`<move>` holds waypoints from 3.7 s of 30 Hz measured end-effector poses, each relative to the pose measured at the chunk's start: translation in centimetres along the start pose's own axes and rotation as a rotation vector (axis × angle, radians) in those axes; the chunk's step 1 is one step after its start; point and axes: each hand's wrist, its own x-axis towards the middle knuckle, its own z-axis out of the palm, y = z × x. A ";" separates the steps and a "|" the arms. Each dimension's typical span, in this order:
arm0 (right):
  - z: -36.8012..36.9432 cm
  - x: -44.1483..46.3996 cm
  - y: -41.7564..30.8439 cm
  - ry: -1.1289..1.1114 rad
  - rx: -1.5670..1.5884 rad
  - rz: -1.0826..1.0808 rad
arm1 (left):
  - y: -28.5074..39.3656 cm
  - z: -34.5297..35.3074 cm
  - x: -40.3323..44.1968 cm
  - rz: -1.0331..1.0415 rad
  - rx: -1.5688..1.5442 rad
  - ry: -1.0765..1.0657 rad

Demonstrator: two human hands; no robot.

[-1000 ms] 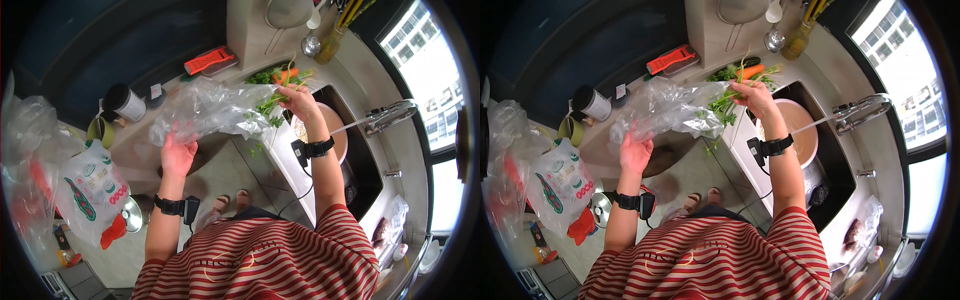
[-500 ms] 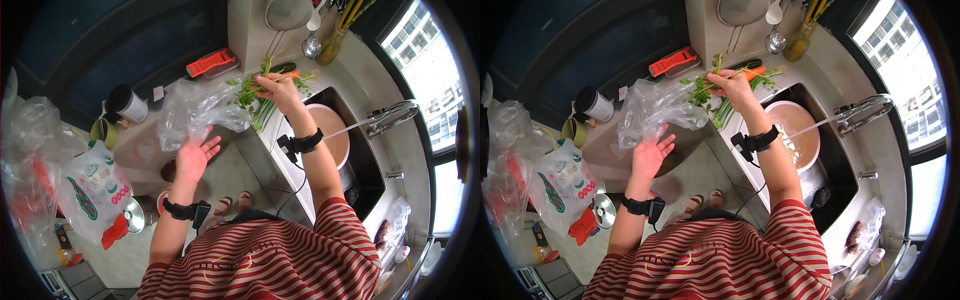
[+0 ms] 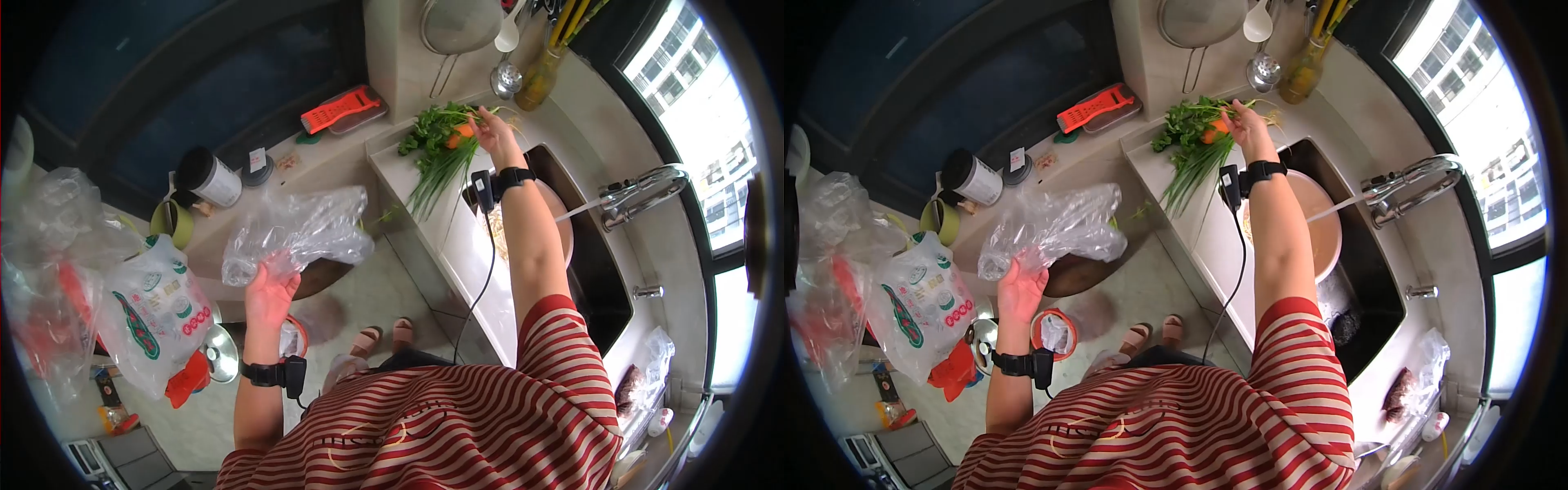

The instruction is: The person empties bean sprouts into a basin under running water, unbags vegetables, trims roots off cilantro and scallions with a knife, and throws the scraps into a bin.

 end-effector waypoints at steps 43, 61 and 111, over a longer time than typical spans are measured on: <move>9.6 -21.4 6.1 -0.467 -1.091 -0.356 | 3.7 -2.6 -5.2 0.056 -0.382 -0.272; 9.1 -30.8 7.8 -0.061 -0.893 -0.754 | 7.6 -2.1 -7.1 0.490 0.804 0.068; 1.7 -33.2 31.6 -1.164 -2.374 0.053 | -3.3 -28.1 -26.4 -0.191 1.403 0.527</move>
